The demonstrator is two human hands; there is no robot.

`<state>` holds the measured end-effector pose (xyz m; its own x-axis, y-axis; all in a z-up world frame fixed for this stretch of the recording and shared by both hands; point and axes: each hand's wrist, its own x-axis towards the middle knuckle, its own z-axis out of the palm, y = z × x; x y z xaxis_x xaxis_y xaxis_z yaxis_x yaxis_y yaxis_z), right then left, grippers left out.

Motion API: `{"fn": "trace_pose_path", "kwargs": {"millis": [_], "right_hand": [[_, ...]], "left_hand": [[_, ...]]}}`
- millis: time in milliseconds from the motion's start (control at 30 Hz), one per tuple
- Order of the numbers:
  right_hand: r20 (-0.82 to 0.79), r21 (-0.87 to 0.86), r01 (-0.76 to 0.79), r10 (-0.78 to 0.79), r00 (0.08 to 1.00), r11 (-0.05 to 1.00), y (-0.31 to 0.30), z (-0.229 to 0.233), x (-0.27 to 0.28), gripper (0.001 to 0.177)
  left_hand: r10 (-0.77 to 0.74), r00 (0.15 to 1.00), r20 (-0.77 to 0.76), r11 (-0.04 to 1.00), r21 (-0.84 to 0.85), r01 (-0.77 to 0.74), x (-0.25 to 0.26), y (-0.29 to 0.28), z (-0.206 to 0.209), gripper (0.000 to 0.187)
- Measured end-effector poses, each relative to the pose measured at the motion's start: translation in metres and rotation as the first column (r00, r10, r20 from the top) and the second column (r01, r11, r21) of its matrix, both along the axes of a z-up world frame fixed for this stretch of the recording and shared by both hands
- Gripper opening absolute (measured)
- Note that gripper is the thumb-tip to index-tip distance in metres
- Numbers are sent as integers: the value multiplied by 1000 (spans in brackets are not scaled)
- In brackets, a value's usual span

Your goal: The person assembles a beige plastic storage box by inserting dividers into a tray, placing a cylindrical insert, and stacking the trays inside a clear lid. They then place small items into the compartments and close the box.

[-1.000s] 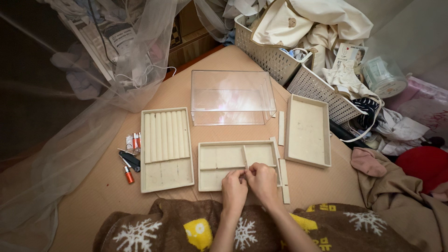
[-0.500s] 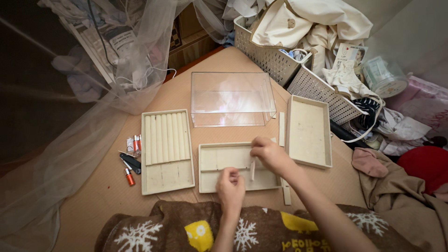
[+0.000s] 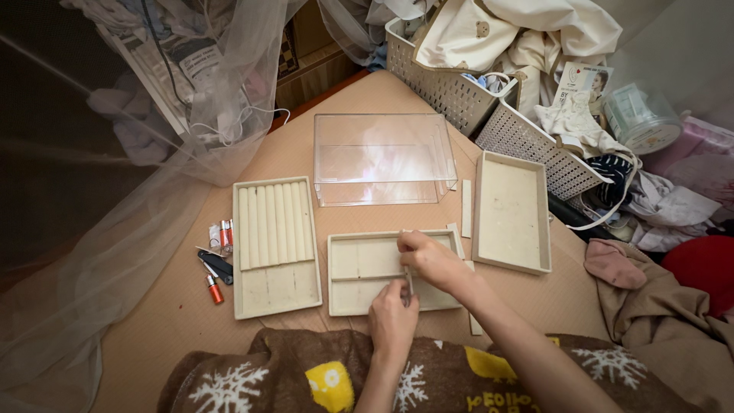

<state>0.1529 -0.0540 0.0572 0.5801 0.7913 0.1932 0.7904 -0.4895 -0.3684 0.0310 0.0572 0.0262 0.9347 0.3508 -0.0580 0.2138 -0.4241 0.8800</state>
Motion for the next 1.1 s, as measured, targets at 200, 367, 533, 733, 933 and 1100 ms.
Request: {"fn": "trace_pose_path", "kwargs": {"millis": [200,367,533,733,933,1100], "right_hand": [[-20,-40,8,-9,1000,999,4,2,1,8],[38,-2,42,-42,998,999,1,-3,1,5],[9,267,243,-255,967,932,-38,-3,-13,16],[-669,242,843,-547,504,480,-90,-24,-49,25],[-667,92,941,-682,301,325,-165,-63,-63,21],[-623,-59,937,-746,235,344,-191,-109,-63,18]], "left_hand": [[5,1000,-26,1000,14,-5,-1,-1,0,20],[19,999,28,997,68,-20,-2,-1,-3,17],[129,967,219,991,-67,-117,3,-2,6,20],[201,956,214,915,-390,-105,5,-21,15,31],[-108,986,127,962,-237,136,-17,-69,3,12],[-232,970,77,958,-153,242,-23,-105,-8,16]]}}
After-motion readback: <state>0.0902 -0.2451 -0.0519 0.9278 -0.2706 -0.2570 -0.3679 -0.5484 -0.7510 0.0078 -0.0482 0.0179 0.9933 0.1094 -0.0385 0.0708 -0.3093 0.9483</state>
